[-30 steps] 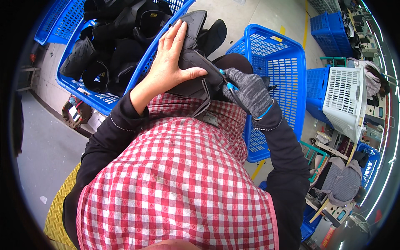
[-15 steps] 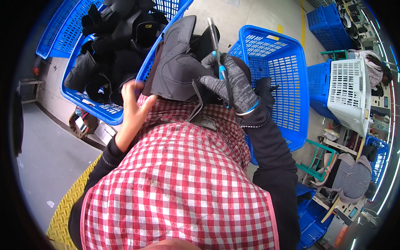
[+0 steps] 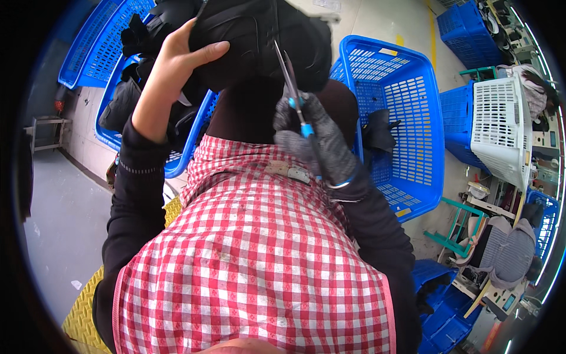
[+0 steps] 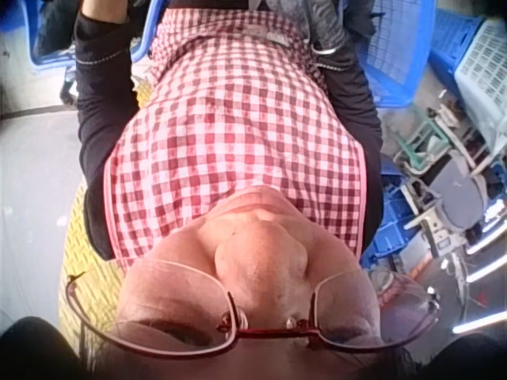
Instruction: The person sits on the floor and uses scissors to trim excess black fabric from multiple items, holding each piece with one hand and cutting with the other. Trimmed pieces are placed into a blue basket beside them.
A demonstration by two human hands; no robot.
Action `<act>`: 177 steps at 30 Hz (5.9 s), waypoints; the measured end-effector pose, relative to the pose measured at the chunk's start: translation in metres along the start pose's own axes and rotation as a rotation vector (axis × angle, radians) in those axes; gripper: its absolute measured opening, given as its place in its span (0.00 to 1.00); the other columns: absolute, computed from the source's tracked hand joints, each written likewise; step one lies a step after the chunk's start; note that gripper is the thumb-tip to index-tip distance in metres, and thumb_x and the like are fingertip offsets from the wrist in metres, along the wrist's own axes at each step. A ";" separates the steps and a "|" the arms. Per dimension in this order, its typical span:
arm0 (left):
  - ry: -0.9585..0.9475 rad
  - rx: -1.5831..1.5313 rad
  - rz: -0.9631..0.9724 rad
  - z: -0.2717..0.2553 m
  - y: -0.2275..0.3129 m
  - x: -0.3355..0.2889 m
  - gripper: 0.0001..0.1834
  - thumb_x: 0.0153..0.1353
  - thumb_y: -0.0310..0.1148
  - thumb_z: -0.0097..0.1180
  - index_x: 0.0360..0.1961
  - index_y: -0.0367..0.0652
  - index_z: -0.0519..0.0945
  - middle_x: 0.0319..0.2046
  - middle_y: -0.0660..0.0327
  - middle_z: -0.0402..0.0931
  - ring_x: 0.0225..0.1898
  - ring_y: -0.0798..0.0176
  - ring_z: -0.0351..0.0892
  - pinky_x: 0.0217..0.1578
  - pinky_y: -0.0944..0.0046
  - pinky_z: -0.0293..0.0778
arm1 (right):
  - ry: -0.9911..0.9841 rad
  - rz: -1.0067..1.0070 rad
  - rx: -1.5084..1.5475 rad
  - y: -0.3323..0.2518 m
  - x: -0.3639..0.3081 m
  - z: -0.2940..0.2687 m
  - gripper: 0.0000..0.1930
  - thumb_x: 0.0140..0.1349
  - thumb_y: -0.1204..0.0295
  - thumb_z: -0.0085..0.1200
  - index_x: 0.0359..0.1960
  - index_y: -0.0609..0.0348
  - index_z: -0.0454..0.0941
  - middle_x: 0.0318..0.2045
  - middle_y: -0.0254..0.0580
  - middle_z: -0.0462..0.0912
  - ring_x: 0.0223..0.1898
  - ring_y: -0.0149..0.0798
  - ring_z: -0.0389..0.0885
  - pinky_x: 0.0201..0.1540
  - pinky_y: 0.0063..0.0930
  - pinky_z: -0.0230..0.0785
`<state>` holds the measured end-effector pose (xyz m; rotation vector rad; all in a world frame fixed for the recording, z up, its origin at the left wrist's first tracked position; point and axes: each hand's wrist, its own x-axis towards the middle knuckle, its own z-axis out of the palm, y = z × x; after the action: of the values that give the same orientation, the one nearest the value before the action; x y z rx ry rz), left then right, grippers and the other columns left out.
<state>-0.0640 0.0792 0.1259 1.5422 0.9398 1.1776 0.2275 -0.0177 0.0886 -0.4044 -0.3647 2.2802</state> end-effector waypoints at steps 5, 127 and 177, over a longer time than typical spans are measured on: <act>-0.012 0.002 -0.337 -0.002 -0.057 0.002 0.38 0.57 0.39 0.75 0.64 0.30 0.74 0.48 0.47 0.84 0.46 0.52 0.88 0.58 0.60 0.78 | 0.127 -0.107 -0.870 -0.002 -0.042 -0.020 0.14 0.77 0.69 0.50 0.58 0.64 0.76 0.49 0.44 0.80 0.47 0.32 0.84 0.39 0.16 0.81; -0.088 -0.489 -0.654 -0.031 -0.101 0.010 0.30 0.64 0.30 0.70 0.63 0.32 0.71 0.45 0.51 0.85 0.39 0.60 0.90 0.43 0.65 0.89 | 0.216 -0.036 -0.966 -0.030 0.005 -0.024 0.25 0.68 0.51 0.62 0.54 0.60 0.78 0.42 0.45 0.83 0.38 0.40 0.84 0.41 0.34 0.79; 0.282 -0.604 -0.578 0.055 -0.101 -0.068 0.28 0.64 0.36 0.69 0.62 0.41 0.73 0.44 0.56 0.83 0.41 0.58 0.87 0.46 0.57 0.83 | 0.664 -0.729 -1.157 -0.005 -0.008 -0.043 0.24 0.66 0.70 0.67 0.61 0.60 0.73 0.43 0.36 0.80 0.45 0.28 0.79 0.46 0.20 0.76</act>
<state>-0.0295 0.0291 0.0072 0.5770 0.9992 1.1183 0.2526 -0.0150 0.0531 -1.2881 -1.2129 0.9476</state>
